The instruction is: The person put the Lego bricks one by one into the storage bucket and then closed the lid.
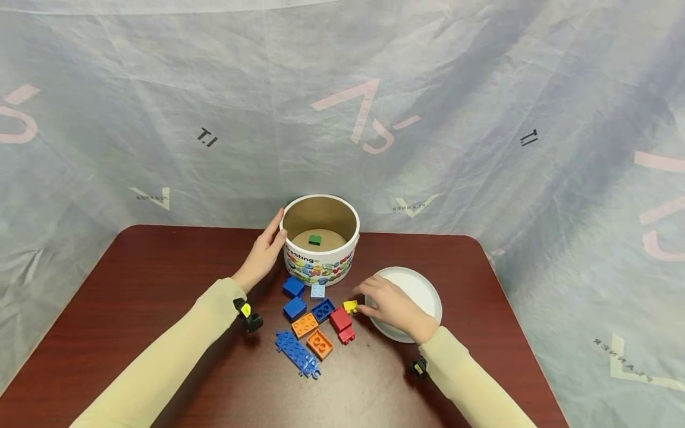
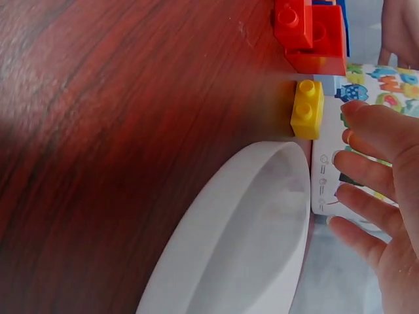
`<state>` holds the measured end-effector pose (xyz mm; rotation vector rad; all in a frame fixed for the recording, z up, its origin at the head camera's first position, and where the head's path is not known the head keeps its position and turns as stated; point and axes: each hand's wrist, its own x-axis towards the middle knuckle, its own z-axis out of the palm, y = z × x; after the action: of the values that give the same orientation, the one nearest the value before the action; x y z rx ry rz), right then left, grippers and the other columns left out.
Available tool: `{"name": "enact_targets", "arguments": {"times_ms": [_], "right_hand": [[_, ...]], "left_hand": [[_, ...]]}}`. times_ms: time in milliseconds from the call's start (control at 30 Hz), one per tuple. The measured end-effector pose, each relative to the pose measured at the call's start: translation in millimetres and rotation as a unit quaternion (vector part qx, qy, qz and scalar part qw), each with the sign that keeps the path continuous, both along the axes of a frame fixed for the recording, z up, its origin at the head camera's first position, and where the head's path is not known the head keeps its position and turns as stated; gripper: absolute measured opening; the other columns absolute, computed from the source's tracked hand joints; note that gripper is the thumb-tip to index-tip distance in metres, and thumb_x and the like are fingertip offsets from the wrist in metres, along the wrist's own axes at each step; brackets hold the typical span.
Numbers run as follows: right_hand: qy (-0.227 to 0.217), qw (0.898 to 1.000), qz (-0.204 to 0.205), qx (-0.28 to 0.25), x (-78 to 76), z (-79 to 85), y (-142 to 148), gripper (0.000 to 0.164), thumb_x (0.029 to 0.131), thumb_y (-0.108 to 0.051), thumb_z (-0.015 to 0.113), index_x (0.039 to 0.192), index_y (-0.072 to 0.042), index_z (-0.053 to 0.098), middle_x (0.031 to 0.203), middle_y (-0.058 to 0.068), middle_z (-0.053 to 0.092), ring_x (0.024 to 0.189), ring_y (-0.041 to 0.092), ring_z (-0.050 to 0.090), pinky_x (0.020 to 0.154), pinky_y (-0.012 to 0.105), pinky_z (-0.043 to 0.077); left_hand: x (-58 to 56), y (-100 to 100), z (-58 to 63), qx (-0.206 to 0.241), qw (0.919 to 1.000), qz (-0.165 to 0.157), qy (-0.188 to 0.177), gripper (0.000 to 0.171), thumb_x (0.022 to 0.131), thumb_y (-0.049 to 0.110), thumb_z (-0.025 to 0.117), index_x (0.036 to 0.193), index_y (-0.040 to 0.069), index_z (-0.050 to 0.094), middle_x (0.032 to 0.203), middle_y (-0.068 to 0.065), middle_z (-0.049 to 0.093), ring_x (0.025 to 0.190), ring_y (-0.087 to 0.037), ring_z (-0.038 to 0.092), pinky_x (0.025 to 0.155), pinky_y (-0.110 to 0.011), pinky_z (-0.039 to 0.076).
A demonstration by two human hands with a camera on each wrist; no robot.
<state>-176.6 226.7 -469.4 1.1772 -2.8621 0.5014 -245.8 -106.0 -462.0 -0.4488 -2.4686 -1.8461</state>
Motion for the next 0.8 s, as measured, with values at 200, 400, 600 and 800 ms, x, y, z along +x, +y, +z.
{"name": "enact_targets", "arguments": {"times_ms": [200,400,600,800], "right_hand": [[0.012,1.000,0.007,-0.006,0.0,-1.4,-2.9,0.036,0.089,-0.023,0.085,0.121,-0.009,0.074,0.115,0.002,0.072,0.108,0.020,0.065,0.096,0.043,0.058],[0.017,1.000,0.019,0.000,1.1,-1.9,-6.2,0.036,0.090,-0.024,0.084,0.121,-0.009,0.074,0.114,0.002,0.072,0.107,0.020,0.064,0.096,0.042,0.057],[0.019,0.999,0.030,0.000,1.8,-3.4,-9.2,0.036,0.090,-0.023,0.084,0.121,-0.008,0.074,0.113,0.003,0.071,0.107,0.020,0.064,0.097,0.043,0.056],[0.025,0.999,0.031,0.011,3.4,-10.2,-7.4,0.035,0.089,-0.024,0.085,0.121,-0.010,0.075,0.111,0.002,0.071,0.105,0.019,0.063,0.097,0.041,0.055]], "left_hand": [[-1.6,0.6,0.0,0.001,1.0000,0.001,0.004,0.063,0.114,0.027,0.044,0.169,0.021,0.014,0.175,0.002,0.012,0.160,-0.023,0.013,0.126,-0.051,0.024],[-0.9,-1.1,0.0,0.003,1.0000,0.002,0.008,0.064,0.114,0.024,0.045,0.169,0.019,0.014,0.175,-0.001,0.012,0.160,-0.026,0.013,0.126,-0.053,0.024],[-1.9,-1.5,-1.0,0.002,0.9999,-0.003,0.010,0.064,0.114,0.025,0.044,0.169,0.020,0.013,0.175,-0.001,0.012,0.160,-0.027,0.014,0.125,-0.054,0.025],[0.0,0.6,-2.1,0.003,1.0000,0.000,0.009,0.064,0.114,0.028,0.045,0.169,0.022,0.014,0.175,0.001,0.013,0.160,-0.024,0.015,0.126,-0.052,0.025]]}}
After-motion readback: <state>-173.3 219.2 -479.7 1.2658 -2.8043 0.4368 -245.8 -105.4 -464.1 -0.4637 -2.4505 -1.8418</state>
